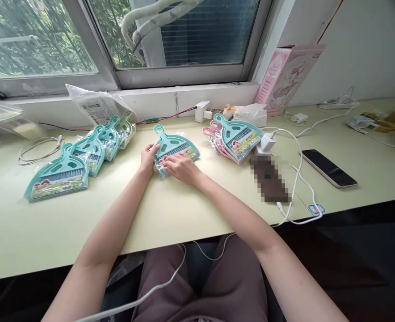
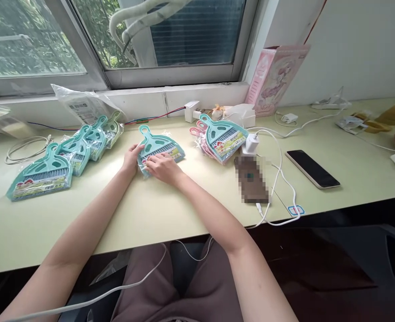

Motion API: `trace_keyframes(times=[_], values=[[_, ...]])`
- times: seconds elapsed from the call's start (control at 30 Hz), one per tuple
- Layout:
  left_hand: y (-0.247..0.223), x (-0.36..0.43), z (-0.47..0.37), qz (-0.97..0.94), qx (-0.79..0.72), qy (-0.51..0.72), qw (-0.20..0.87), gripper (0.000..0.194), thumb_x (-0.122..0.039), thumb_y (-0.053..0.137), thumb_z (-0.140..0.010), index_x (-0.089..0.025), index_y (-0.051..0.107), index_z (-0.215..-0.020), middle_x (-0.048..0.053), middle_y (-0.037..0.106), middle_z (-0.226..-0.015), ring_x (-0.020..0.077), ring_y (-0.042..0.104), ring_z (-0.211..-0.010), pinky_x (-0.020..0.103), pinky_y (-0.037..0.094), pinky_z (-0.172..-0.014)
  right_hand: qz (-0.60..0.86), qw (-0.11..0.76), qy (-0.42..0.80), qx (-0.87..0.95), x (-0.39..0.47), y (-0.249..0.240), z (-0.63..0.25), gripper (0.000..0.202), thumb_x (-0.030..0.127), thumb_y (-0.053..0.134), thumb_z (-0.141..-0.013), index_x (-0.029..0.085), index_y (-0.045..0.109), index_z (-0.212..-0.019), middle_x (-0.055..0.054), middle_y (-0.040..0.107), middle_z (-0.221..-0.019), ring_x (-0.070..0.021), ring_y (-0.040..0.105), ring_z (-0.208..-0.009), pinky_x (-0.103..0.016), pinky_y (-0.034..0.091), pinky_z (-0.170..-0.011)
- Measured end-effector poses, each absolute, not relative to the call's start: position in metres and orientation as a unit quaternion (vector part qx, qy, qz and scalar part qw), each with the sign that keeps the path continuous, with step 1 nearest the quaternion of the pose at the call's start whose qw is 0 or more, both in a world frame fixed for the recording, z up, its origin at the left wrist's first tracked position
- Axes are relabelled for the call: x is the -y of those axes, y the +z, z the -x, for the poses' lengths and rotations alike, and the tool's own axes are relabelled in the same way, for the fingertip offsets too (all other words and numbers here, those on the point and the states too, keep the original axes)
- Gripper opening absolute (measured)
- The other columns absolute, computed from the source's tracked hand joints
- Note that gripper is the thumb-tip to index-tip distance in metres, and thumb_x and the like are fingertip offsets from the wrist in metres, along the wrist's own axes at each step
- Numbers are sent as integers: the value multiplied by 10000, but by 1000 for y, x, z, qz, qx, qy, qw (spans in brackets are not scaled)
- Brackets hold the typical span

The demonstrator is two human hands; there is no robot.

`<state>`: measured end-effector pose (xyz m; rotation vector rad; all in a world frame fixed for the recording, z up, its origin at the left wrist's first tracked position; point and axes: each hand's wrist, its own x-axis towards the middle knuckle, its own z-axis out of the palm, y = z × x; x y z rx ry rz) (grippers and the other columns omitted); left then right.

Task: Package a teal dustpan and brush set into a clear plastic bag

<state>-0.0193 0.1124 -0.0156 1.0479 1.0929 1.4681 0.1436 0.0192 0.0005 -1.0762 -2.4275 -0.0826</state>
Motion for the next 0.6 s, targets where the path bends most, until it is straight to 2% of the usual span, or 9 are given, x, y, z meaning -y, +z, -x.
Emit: trace_keyframes(times=[0.1,0.3,0.43,0.6], values=[[-17,-117,17,-388,-459,638,481,434,-401,834,-501,-152,621,-786,-2,642,-699,111,576,-630,239,461,-637,390,220,-36,893,-19,0,-143,449,440,321,-1037,163,661,-1132,-126,668,-1209,-257,567,-1120,-399,334,-984],[-15,-114,16,-353,-460,671,462,391,-364,818,-559,-154,595,-801,-3,630,-719,115,586,-655,248,473,-665,420,215,-53,880,-21,2,-149,456,477,345,-1023,162,663,-1108,-125,685,-1146,-249,569,-1078,-390,305,-974],[-15,-114,16,-340,-469,682,446,380,-358,812,-576,-161,576,-800,-1,620,-729,110,585,-646,247,476,-656,474,205,-67,854,-19,4,-148,538,418,223,-1056,134,680,-1054,-138,703,-1062,-240,579,-1010,-363,332,-867],[-20,-119,19,-347,-472,682,437,400,-392,815,-593,-167,559,-802,-8,599,-722,106,572,-612,248,473,-614,541,211,-46,813,-18,6,-148,496,336,234,-1063,127,680,-1005,-130,700,-1031,-215,600,-975,-319,355,-787]])
